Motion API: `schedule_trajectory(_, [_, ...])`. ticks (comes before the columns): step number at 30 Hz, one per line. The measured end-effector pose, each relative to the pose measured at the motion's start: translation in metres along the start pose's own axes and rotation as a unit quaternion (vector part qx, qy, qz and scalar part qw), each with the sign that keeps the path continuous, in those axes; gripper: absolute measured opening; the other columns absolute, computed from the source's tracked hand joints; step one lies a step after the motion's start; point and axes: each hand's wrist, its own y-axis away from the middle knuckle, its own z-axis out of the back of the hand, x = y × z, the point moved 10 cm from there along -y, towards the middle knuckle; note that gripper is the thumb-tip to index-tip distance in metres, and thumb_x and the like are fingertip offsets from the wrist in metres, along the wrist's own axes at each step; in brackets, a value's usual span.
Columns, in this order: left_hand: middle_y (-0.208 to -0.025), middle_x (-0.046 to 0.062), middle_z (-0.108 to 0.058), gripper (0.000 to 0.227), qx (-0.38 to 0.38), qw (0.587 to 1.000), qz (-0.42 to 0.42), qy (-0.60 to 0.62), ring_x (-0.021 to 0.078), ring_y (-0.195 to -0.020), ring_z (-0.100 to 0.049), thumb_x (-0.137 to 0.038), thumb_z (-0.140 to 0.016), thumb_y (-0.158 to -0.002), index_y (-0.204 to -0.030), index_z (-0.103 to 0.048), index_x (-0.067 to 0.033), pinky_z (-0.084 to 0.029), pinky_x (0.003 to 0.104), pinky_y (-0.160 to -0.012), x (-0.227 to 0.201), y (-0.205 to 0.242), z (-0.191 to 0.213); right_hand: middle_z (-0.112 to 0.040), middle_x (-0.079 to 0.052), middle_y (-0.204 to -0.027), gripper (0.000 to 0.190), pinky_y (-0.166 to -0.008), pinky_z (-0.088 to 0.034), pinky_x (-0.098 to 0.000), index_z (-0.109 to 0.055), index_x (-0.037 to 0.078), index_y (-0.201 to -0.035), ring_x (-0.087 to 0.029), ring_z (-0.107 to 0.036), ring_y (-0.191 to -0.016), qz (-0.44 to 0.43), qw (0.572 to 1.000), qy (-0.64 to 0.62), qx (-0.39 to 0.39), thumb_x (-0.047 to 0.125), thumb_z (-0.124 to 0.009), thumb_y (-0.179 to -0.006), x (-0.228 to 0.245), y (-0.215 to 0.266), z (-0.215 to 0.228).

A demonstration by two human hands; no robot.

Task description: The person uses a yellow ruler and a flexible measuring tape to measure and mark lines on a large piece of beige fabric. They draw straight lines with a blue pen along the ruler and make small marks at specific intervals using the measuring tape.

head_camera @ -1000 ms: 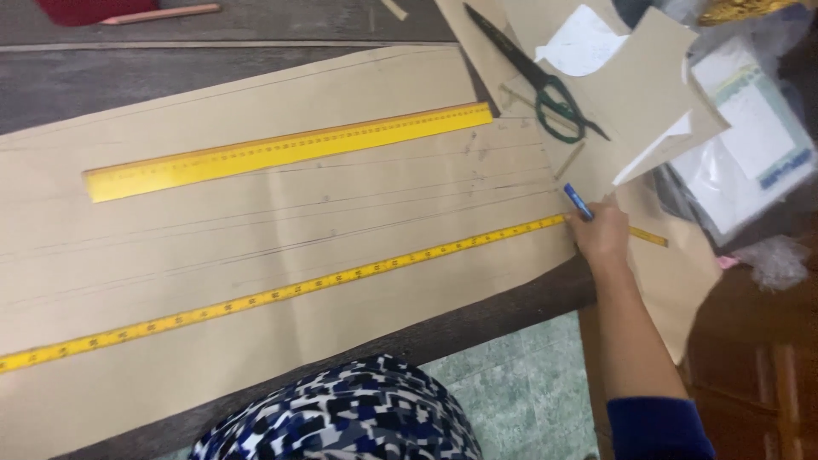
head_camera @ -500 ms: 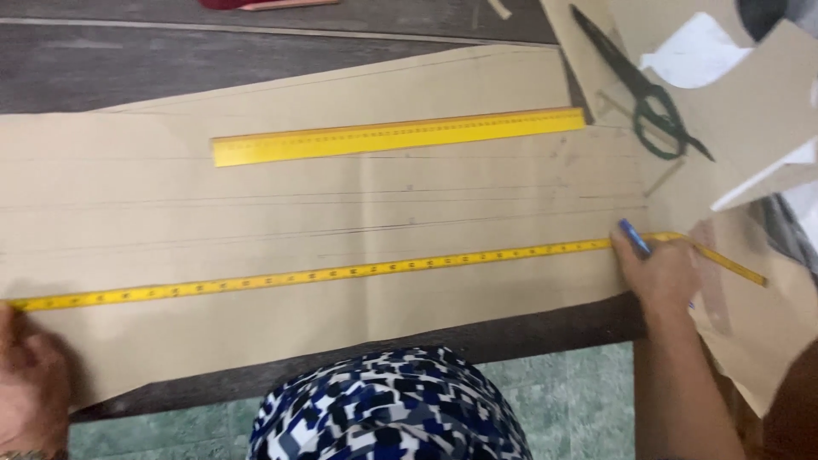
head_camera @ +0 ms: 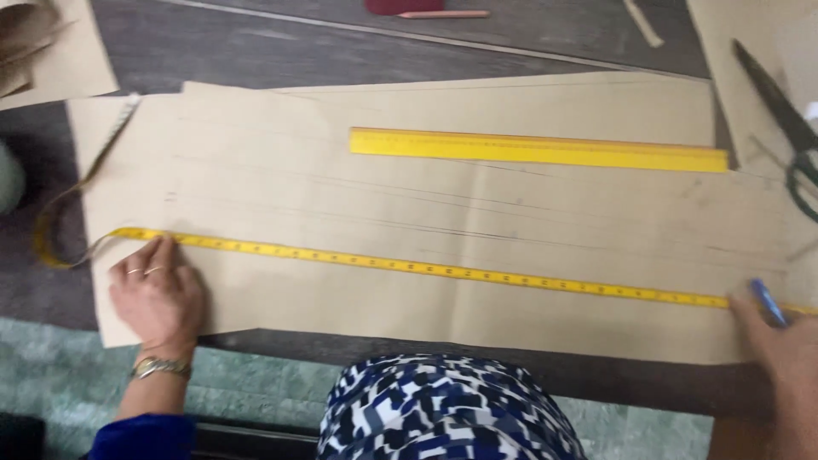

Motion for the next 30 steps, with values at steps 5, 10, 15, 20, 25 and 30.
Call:
schedule_trajectory(5, [-0.118,0.004,-0.072,0.043,0.011,0.999,0.027,-0.033,0.0284,-0.099,-0.059,-0.011,-0.059,-0.078,-0.118,-0.078,-0.0101,-0.048,0.041,-0.072,0.001,0.001,0.001,-0.058,-0.033,-0.121,0.071,-0.089,-0.041,-0.0494,-0.062,-0.012,-0.124,-0.046,-0.055,-0.106,0.025,0.996,-0.091,-0.004,0.052,-0.076,-0.097,-0.041,-0.034,-0.045])
schedule_trajectory(10, [-0.122,0.001,-0.07,0.041,0.045,0.997,0.054,-0.014,0.0284,-0.104,-0.055,-0.016,-0.061,-0.082,-0.121,-0.076,-0.012,-0.047,0.042,-0.077,0.012,0.002,-0.006,-0.041,-0.031,-0.141,0.081,-0.1,-0.03,-0.0506,-0.051,-0.007,-0.139,-0.045,-0.041,-0.124,-0.047,0.995,-0.089,0.017,0.056,-0.07,-0.091,-0.048,-0.03,-0.046])
schedule_trajectory(15, [-0.107,0.003,-0.073,0.012,0.052,0.998,-0.007,-0.037,0.0234,-0.092,-0.065,-0.019,-0.058,-0.08,-0.09,-0.063,-0.0163,-0.048,0.036,-0.085,0.011,0.009,-0.018,-0.072,-0.029,-0.089,0.062,-0.07,-0.048,-0.0496,-0.074,-0.005,-0.087,-0.043,-0.068,-0.09,-0.025,0.997,0.048,0.058,0.057,-0.075,-0.085,0.056,0.049,0.04])
schedule_trajectory(20, [-0.128,0.011,-0.074,0.038,0.039,0.999,0.004,0.013,0.0265,-0.107,-0.068,-0.008,-0.063,-0.095,-0.128,-0.081,-0.0041,-0.053,0.034,-0.096,0.023,0.028,-0.036,-0.066,-0.027,-0.092,0.073,-0.078,-0.046,-0.0439,-0.066,-0.008,-0.089,-0.041,-0.063,-0.091,-0.03,0.995,0.072,0.067,0.064,-0.072,-0.077,0.072,0.053,0.05])
schedule_trajectory(25, [-0.132,0.034,-0.062,0.032,0.084,0.977,0.049,0.191,0.0439,-0.122,-0.058,0.009,-0.051,-0.11,-0.131,-0.069,0.025,-0.043,0.043,-0.114,0.03,0.029,-0.053,-0.068,-0.029,-0.103,0.073,-0.084,-0.047,-0.0442,-0.072,-0.008,-0.098,-0.043,-0.062,-0.098,-0.014,0.993,0.083,0.077,0.063,-0.067,-0.08,0.09,0.064,0.056])
schedule_trajectory(30, [-0.131,0.034,-0.064,0.034,0.106,0.981,0.053,0.157,0.0436,-0.121,-0.059,0.005,-0.051,-0.112,-0.132,-0.07,0.0231,-0.045,0.043,-0.11,0.032,0.029,-0.057,-0.061,-0.018,-0.084,0.069,-0.059,-0.048,-0.0412,-0.065,-0.003,-0.088,-0.032,-0.06,-0.076,-0.049,0.99,0.094,0.093,0.066,-0.067,-0.083,0.083,0.065,0.052])
